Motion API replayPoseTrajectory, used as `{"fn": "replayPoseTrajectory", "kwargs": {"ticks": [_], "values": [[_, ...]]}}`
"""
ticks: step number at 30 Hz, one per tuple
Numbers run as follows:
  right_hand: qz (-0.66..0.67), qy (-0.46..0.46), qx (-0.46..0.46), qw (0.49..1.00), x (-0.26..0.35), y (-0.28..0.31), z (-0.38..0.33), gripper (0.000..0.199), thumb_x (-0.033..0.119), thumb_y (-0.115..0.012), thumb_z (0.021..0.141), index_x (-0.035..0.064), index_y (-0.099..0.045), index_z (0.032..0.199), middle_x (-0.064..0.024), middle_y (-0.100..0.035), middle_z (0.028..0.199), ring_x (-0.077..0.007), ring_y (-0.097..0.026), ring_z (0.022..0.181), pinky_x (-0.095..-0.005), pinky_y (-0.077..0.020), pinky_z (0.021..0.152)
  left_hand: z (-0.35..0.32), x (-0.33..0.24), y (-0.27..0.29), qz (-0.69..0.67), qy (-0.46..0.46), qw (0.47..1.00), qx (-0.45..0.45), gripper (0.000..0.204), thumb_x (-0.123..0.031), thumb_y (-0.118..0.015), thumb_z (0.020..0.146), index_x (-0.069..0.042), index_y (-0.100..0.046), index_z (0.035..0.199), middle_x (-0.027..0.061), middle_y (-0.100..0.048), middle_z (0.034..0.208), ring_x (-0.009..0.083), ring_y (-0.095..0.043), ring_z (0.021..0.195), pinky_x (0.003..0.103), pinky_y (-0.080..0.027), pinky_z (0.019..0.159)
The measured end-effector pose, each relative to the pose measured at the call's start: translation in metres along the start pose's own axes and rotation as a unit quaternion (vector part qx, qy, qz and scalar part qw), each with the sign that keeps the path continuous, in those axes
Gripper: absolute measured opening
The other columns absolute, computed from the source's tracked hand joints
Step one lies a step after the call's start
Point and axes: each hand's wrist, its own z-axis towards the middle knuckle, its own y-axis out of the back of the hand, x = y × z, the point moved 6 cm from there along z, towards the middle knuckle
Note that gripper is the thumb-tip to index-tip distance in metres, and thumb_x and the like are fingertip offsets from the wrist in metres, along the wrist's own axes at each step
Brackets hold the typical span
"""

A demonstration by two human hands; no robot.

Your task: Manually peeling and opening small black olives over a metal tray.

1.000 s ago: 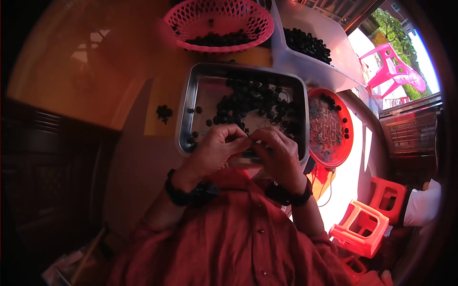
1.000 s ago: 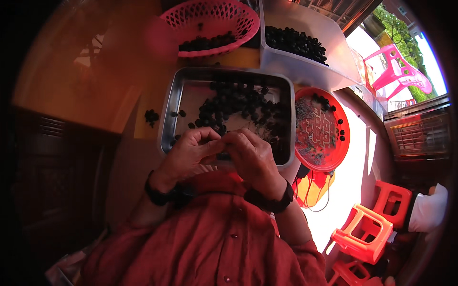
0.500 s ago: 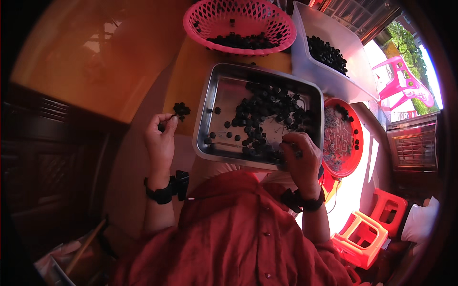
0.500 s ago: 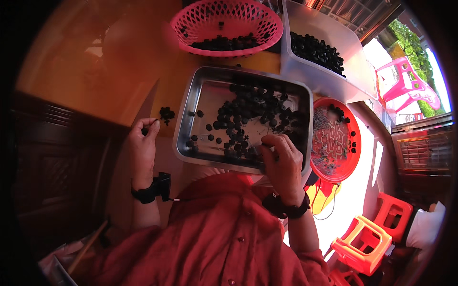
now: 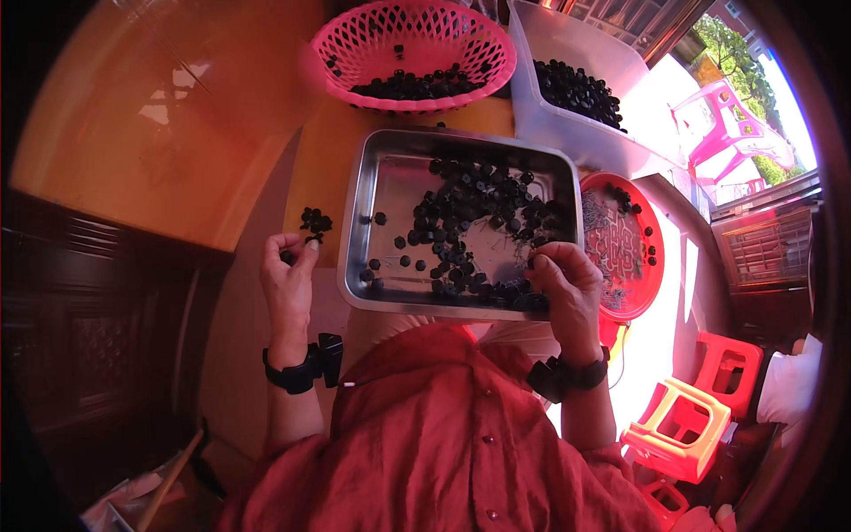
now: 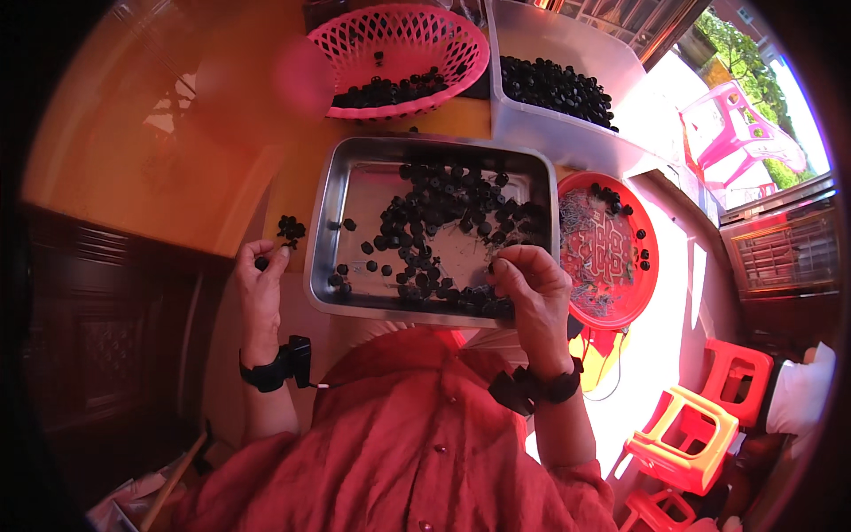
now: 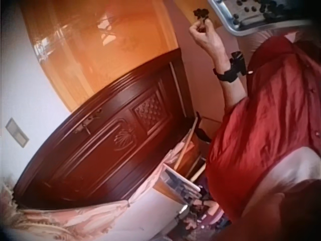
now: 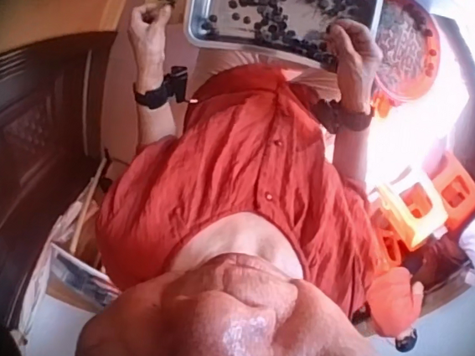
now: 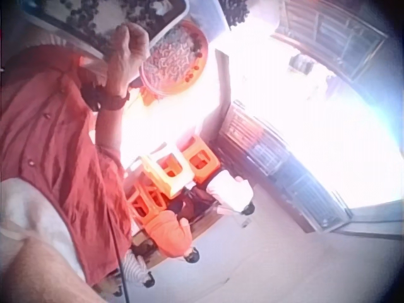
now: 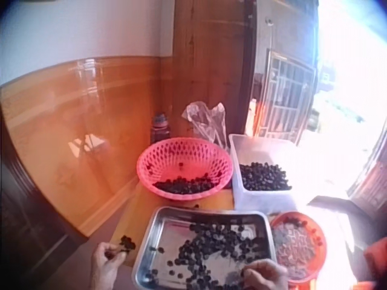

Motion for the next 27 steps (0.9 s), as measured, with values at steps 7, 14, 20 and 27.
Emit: {"fn": "replayPoseTrajectory", "kwargs": {"ticks": [7, 14, 20, 27], "values": [[0.347, -0.123, 0.055, 0.928, -0.022, 0.01, 0.007, 0.019, 0.002, -0.06, 0.085, 0.0013, -0.06, 0.104, -0.0047, -0.063, 0.093, -0.015, -0.063, 0.085, -0.0246, -0.0522, 0.072, -0.022, -0.074, -0.024, -0.392, 0.079, 0.887, 0.232, 0.03, -0.001, -0.047, 0.09, 0.005, -0.048, 0.119, 0.0129, -0.056, 0.11, 0.0159, -0.058, 0.098, 0.024, -0.045, 0.087], [0.404, -0.101, 0.042, 0.908, -0.013, 0.023, -0.003, 0.021, 0.005, -0.059, 0.087, 0.0006, -0.059, 0.108, -0.0052, -0.062, 0.091, -0.0134, -0.062, 0.081, -0.0241, -0.0514, 0.07, -0.054, -0.131, -0.08, -0.357, 0.081, 0.851, 0.378, 0.028, -0.005, -0.049, 0.092, 0.003, -0.049, 0.118, 0.0103, -0.057, 0.104, 0.0147, -0.061, 0.091, 0.022, -0.05, 0.076], [0.322, -0.075, 0.043, 0.943, -0.008, 0.03, -0.011, 0.022, 0.01, -0.057, 0.089, 0.0005, -0.059, 0.109, -0.0056, -0.063, 0.091, -0.0106, -0.06, 0.078, -0.0224, -0.0481, 0.067, -0.072, -0.143, -0.121, -0.351, 0.053, 0.818, 0.453, 0.019, 0.0, -0.058, 0.086, -0.002, -0.052, 0.104, 0.0088, -0.061, 0.1, 0.0122, -0.06, 0.084, 0.024, -0.05, 0.073], [0.238, -0.052, 0.053, 0.968, -0.006, 0.027, -0.014, 0.021, 0.014, -0.058, 0.09, 0.0007, -0.06, 0.106, -0.0003, -0.061, 0.083, -0.0051, -0.053, 0.07, -0.02, -0.045, 0.065, -0.076, -0.141, -0.143, -0.075, -0.133, 0.921, 0.36, 0.009, 0.0, -0.054, 0.083, -0.001, -0.059, 0.09, 0.0001, -0.052, 0.08, 0.0053, -0.05, 0.064, 0.02, -0.041, 0.06]]}}
